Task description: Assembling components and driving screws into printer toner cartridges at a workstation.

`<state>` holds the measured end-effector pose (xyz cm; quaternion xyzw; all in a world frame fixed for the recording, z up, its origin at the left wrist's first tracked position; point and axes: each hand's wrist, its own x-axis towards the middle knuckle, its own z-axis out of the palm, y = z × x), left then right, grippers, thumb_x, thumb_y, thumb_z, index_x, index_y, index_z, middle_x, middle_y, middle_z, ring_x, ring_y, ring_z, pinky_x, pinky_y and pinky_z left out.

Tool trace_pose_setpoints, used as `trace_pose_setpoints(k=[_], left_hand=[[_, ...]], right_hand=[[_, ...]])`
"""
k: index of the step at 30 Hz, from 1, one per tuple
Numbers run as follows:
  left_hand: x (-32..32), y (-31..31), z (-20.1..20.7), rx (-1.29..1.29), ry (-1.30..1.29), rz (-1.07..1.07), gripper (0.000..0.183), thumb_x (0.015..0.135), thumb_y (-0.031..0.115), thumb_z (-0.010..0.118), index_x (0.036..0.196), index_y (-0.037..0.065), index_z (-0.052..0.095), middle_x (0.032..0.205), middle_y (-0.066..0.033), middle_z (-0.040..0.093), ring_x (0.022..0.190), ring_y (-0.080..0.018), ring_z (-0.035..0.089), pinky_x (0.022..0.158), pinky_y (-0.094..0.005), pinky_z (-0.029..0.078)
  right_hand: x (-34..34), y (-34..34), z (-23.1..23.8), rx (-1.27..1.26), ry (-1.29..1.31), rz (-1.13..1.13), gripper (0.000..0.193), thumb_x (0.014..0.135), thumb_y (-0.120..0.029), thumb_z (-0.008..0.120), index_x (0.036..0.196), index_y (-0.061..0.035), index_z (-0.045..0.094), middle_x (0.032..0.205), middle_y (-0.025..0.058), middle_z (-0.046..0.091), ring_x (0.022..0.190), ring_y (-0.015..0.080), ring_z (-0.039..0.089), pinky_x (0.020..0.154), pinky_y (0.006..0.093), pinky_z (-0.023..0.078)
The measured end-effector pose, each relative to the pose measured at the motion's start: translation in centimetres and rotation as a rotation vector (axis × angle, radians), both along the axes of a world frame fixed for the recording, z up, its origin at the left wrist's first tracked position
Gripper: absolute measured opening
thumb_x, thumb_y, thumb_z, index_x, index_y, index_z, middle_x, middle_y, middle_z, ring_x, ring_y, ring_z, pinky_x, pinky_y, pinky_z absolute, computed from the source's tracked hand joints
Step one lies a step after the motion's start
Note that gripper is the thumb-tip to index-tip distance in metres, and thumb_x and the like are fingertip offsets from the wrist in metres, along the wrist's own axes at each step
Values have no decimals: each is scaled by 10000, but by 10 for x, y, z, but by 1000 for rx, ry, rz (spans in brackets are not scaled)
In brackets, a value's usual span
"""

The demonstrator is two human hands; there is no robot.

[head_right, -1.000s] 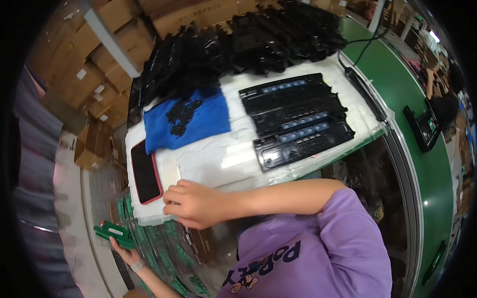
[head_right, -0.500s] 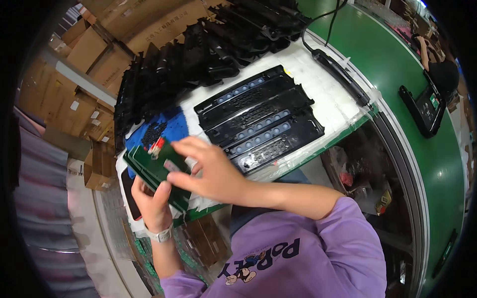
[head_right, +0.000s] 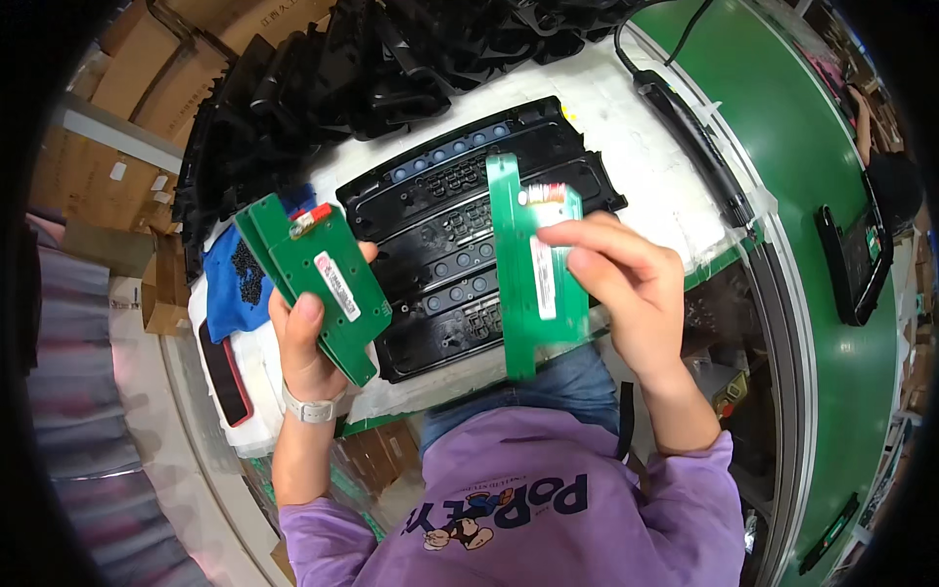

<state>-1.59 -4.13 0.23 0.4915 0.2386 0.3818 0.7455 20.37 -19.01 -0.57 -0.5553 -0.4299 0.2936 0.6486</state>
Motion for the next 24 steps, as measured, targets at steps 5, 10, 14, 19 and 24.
trace_pose_setpoints(k=[5,10,14,19,24], left_hand=[[-10,2,-16,-50,-51,27,697,705,316,743,1198,-78,445,1080,-227,599,882,-188,632,738,-275,534],[-8,0,-16,-150,-36,44,777,674,373,765,1214,-72,427,1064,-225,602,836,-176,630,713,-271,537],[-8,1,-19,-48,43,122,799,660,399,770,1211,-68,430,1059,-217,604,820,-172,626,703,-272,532],[-10,3,-21,-168,36,152,795,667,416,750,1212,-67,432,1066,-219,601,836,-178,625,704,-277,533],[-3,6,-22,-168,139,108,772,683,420,733,1213,-58,440,1076,-215,600,854,-175,623,731,-272,527]], right_hand=[[13,-2,-5,-7,137,-96,358,838,-14,538,1188,47,491,993,60,599,880,87,556,736,203,426],[38,56,36,75,-318,82,305,815,23,504,1117,16,541,982,91,613,855,149,596,756,246,444],[41,105,37,20,-838,442,235,745,25,536,956,-15,633,872,144,646,813,297,620,742,355,475],[39,109,9,24,-819,599,204,752,29,539,930,-4,633,798,129,632,791,308,602,722,394,470],[41,110,-3,-50,-746,605,280,696,13,601,972,-16,636,825,108,571,774,274,541,724,349,431]])
